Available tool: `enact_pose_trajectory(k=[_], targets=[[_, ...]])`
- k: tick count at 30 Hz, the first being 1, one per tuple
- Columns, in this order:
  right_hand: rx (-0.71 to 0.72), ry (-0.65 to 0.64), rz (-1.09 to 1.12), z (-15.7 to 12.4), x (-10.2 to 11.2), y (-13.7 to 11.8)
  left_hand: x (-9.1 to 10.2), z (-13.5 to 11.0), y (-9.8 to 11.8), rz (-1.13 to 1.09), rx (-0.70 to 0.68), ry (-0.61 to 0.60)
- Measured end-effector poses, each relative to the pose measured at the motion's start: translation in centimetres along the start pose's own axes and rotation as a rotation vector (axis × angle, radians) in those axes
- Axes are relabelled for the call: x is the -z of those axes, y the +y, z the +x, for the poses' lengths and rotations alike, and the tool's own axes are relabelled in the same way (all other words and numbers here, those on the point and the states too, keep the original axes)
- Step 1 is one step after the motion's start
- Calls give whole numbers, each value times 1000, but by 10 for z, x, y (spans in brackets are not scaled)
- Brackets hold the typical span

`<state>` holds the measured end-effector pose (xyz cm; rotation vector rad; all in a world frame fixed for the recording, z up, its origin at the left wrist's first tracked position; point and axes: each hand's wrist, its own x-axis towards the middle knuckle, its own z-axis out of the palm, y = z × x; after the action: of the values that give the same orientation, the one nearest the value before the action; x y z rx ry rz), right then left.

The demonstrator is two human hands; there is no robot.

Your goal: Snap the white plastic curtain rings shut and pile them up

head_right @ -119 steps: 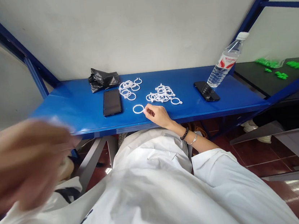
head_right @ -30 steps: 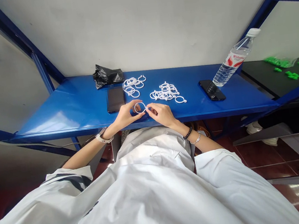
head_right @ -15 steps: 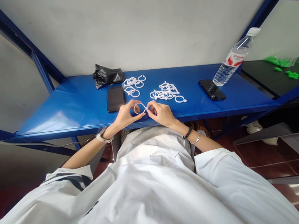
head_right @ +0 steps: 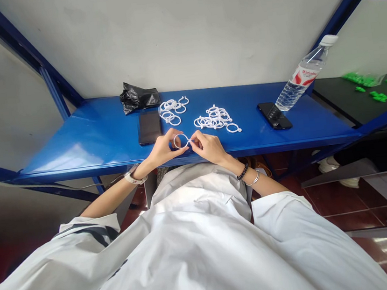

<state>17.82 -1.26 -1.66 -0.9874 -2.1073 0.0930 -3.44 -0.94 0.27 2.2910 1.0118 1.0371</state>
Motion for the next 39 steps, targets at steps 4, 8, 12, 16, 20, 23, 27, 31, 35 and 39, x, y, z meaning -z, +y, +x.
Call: enact_pose_trajectory(k=[4,8,12,16,20,23,27,31,35,39], targets=[[45,-7,-17,0,1,0,0,1,-1,-48,3,-34],[118,11,-43,0,2,0,1,1,-1,-95,0,-73],[121,11,-50,0,2,-1,2,1,0,-132,9,-96],[112,22,-54,0,1,-1,3,2,1,-148,13,-106],[95,49,-45,-1,1,0,3,2,1,-156,14,-105],[57,56,-23,-2,1,-1,3,2,1,-170,10,-110],[21,46,9,-1,2,-4,3,2,0,-190,2,-90],[-3,28,32,0,3,-5,3,1,0,-191,3,-54],[13,17,28,0,3,-5,2,0,0,-171,17,-46],[32,-2,-9,0,4,-5,2,0,-1,-154,28,-31]])
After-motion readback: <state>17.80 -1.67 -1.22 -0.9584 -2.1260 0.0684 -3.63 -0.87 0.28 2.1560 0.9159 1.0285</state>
